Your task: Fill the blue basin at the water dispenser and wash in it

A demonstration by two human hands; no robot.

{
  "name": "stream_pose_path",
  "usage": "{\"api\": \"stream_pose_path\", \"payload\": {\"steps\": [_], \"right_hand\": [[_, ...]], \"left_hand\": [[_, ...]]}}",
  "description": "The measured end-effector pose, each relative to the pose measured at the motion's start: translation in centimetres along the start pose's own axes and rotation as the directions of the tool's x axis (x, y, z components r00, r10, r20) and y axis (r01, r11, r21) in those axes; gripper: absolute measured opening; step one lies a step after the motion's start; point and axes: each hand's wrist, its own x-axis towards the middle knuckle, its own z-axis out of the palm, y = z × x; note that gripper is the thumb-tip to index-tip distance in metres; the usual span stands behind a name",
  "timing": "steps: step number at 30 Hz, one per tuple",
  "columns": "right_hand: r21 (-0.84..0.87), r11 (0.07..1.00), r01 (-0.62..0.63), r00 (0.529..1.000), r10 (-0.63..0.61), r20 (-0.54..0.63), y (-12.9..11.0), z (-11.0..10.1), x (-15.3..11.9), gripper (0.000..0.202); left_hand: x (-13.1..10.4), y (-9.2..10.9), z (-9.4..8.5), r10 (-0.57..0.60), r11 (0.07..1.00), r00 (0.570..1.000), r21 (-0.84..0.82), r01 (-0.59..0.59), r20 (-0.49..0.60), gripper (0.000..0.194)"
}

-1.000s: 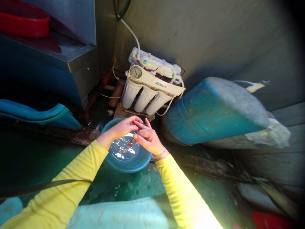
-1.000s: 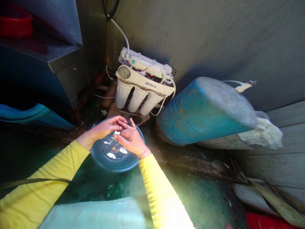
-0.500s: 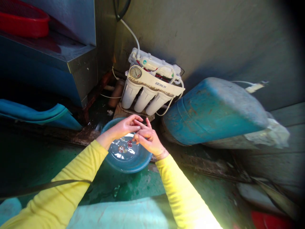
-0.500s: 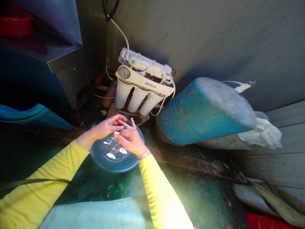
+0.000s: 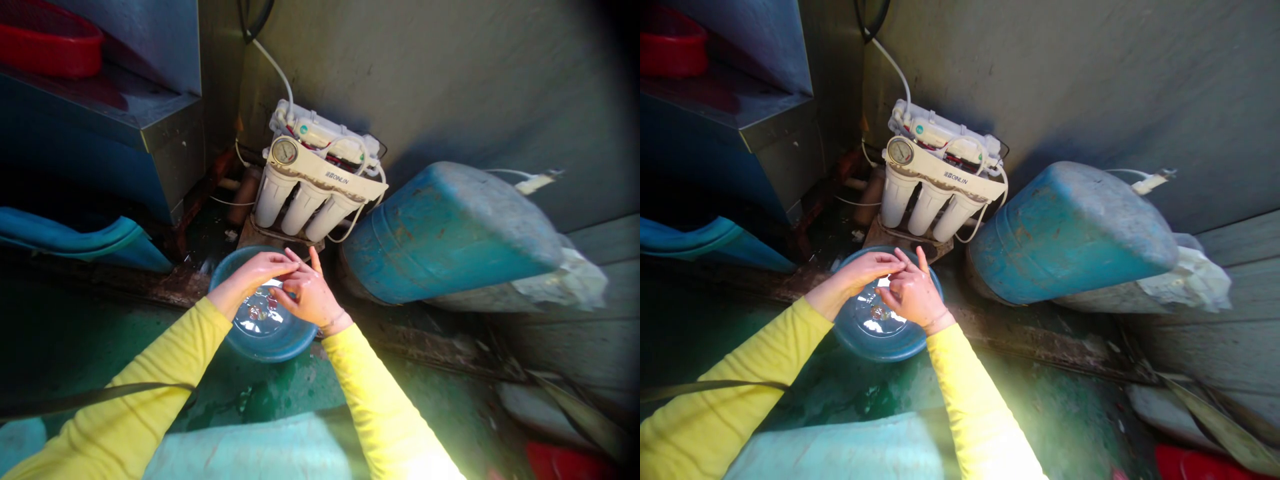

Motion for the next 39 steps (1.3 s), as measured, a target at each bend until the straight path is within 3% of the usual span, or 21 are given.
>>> {"api": "stream_pose_path", "payload": {"steps": [5,11,15,19,24,27,34,39], "right_hand": [[-0.065,0.998,-0.001,1.0,0.001,-0.003,-0.1,1.1,-0.2,0.027],[-0.019,0.999,-0.05,0.998,0.049,-0.049,-0.2,1.3,-0.2,0.025],[0.066,0.995,-0.074,0.995,0.078,-0.066,-0.3,0.9,-0.1,0.025],[0.226,0.97,-0.089,0.993,0.103,-0.051,-0.4,0.1,0.1,0.026],[0.385,0.916,-0.11,0.986,0.15,-0.076,-0.3,-0.7,0.1,0.029],[0.44,0.89,-0.117,0.981,0.173,-0.089,-0.2,-0.9,0.1,0.03],[0.437,0.891,-0.121,0.982,0.171,-0.077,-0.2,-0.7,0.2,0.03],[0.319,0.945,-0.069,0.996,0.081,-0.024,-0.4,0.0,0.3,0.026]], "left_hand": [[0.3,-0.7,0.5,0.077,0.992,0.989,0.11,-0.064,-0.123,0.022],[0.2,-0.3,0.9,0.149,0.975,0.984,0.183,-0.13,-0.094,0.017],[0.2,0.1,1.0,0.177,0.96,0.981,0.234,-0.153,-0.085,0.012],[0.1,0.3,0.6,0.135,0.981,0.987,0.154,-0.121,-0.088,0.012],[0.3,1.0,-0.6,0.163,0.986,0.967,0.055,-0.155,-0.198,0.013],[0.3,1.4,-1.0,0.192,0.981,0.951,0.088,-0.176,-0.244,0.022],[0.0,1.6,-0.5,0.151,0.98,0.984,0.148,-0.136,-0.099,0.029],[0.4,0.8,-1.0,0.207,0.951,0.971,0.259,-0.171,-0.117,0.025]]}}
